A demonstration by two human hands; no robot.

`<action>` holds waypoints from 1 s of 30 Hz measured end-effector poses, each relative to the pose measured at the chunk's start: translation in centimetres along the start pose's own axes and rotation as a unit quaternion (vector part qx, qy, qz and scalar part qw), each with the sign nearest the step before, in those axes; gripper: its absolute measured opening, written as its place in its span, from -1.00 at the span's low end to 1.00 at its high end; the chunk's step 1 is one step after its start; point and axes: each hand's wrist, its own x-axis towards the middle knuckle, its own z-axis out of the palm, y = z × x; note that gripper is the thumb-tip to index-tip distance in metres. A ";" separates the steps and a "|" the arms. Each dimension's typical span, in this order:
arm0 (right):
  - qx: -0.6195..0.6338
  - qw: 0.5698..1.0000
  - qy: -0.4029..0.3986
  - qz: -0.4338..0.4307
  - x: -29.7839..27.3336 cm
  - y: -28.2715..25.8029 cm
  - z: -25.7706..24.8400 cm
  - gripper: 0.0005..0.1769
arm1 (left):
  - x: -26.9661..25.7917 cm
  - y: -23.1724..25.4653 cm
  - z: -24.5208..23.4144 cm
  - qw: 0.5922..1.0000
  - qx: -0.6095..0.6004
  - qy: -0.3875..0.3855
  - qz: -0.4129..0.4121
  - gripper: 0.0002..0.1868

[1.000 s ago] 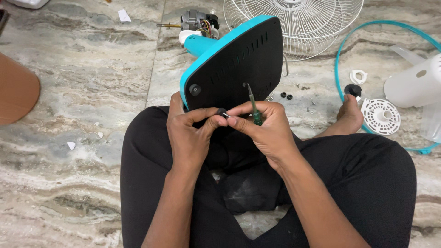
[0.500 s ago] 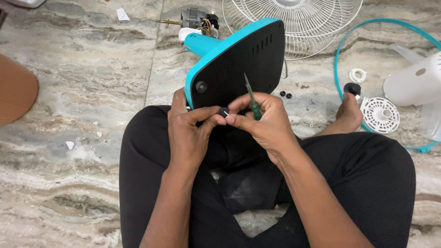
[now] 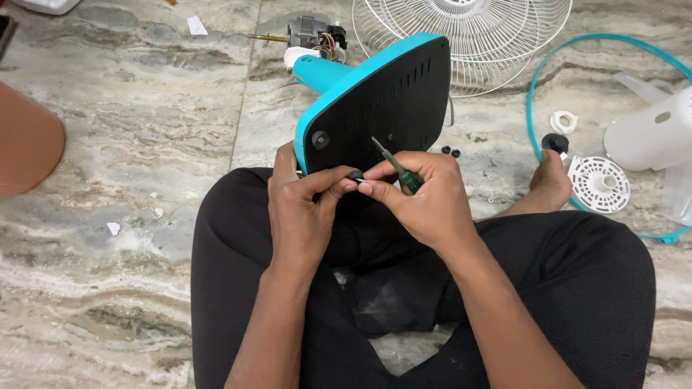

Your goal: The person attaches rubber feet to the base of a disassembled electric fan using a screwdriver. They insert screws through the feet into the base and tighten them.

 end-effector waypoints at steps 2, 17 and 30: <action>-0.009 1.000 -0.002 -0.005 0.0 -0.2 0.0 -0.85 | 0.0 -0.1 0.0 1.000 0.013 0.009 0.013 -0.77; 0.084 0.996 -0.008 0.019 0.3 0.7 0.3 -0.84 | 0.1 0.0 0.0 0.999 0.026 -0.004 0.027 -0.83; 0.066 0.998 0.004 -0.009 0.4 0.7 0.9 -0.86 | 0.2 0.3 -0.1 1.000 0.016 -0.019 0.009 -0.85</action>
